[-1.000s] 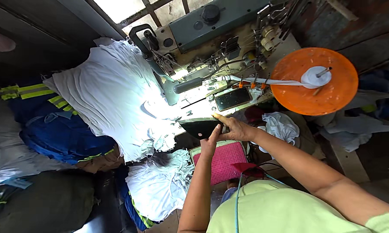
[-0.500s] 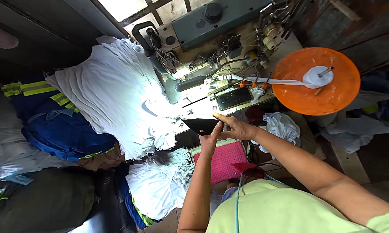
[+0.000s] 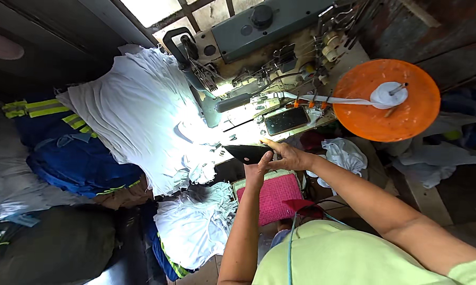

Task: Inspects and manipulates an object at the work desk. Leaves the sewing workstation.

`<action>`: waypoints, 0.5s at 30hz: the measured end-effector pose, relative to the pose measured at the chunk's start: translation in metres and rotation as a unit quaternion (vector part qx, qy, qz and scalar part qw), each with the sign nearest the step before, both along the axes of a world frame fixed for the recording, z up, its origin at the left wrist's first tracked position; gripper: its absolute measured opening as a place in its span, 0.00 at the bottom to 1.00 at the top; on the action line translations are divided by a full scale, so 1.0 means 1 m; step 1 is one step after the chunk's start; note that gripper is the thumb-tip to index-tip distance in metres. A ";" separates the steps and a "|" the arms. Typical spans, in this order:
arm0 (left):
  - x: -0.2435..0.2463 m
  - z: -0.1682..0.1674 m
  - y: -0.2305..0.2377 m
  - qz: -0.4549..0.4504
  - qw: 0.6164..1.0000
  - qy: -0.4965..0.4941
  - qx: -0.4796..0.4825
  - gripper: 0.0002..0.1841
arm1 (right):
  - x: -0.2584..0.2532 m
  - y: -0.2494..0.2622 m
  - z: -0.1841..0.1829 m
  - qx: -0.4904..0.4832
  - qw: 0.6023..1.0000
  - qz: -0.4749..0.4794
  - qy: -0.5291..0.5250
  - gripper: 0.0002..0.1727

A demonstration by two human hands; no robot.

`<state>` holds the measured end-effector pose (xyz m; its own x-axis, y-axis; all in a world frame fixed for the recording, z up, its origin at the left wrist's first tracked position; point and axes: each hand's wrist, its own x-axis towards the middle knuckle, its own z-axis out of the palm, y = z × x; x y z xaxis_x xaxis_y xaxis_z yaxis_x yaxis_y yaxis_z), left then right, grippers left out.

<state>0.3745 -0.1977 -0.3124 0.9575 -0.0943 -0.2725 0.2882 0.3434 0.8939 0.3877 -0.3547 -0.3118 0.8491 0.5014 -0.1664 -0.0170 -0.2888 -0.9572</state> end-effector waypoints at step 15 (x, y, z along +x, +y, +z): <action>0.001 -0.014 0.004 0.000 0.997 -0.070 0.039 0.32 | 0.002 -0.003 -0.003 -0.018 1.000 0.019 -0.012 0.48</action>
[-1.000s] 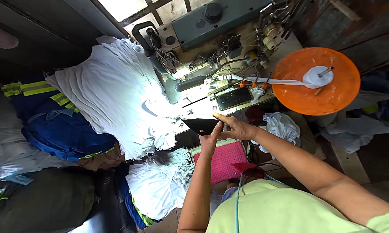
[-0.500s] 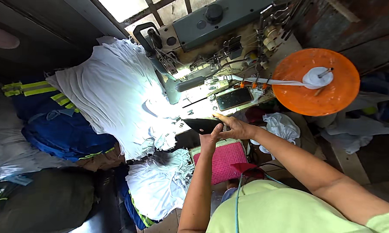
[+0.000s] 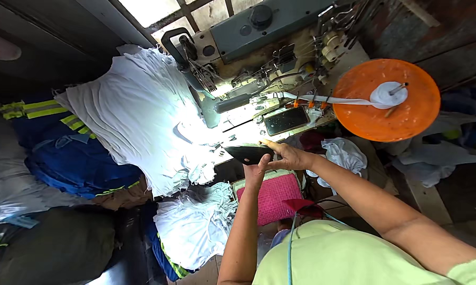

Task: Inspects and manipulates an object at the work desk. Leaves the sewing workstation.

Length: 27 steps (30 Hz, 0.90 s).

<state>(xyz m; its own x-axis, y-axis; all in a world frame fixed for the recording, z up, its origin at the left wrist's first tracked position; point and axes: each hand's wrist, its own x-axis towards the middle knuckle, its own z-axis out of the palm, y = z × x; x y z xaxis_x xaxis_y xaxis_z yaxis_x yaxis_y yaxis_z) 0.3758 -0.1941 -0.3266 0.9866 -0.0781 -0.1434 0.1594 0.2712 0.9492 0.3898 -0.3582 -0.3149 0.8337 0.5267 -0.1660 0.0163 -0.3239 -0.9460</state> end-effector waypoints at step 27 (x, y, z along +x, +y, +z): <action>0.010 0.006 0.008 -0.052 0.994 0.057 -0.075 0.20 | -0.011 -0.016 -0.009 0.119 0.979 -0.137 0.088 0.42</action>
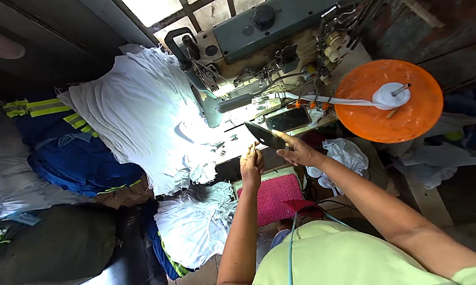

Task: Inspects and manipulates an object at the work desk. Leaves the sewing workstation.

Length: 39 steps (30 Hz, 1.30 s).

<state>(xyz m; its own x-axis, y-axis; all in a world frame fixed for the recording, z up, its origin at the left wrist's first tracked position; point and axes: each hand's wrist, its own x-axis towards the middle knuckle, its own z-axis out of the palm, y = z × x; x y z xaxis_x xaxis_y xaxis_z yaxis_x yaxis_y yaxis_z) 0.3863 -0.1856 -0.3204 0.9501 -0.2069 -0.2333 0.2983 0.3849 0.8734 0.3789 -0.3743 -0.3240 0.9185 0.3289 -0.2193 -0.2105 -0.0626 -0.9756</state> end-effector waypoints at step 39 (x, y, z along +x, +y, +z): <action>-0.020 0.015 -0.010 0.097 0.992 -0.033 0.079 0.15 | 0.003 0.023 0.026 -0.154 0.978 0.097 -0.103 0.50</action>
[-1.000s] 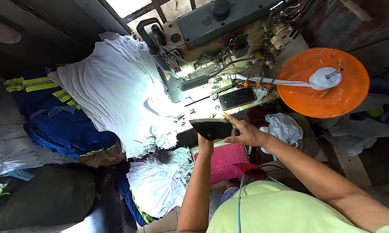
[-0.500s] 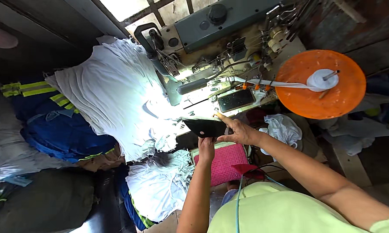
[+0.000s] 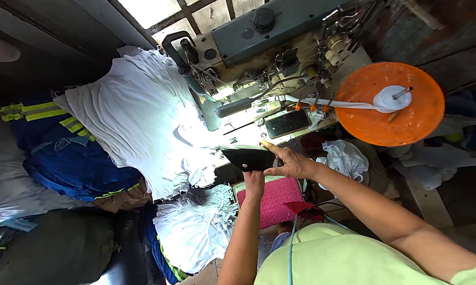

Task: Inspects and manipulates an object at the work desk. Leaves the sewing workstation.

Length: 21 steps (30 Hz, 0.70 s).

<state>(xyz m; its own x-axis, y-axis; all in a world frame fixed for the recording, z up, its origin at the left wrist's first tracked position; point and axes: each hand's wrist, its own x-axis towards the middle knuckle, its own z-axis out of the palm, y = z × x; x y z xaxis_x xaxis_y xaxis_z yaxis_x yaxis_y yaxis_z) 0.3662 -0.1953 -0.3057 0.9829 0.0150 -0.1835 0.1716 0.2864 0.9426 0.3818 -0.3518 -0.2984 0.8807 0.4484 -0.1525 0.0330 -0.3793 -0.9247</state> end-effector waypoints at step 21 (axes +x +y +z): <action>0.000 0.017 -0.010 0.002 0.993 0.053 -0.107 0.19 | 0.002 -0.004 -0.017 0.012 0.994 -0.045 -0.097 0.45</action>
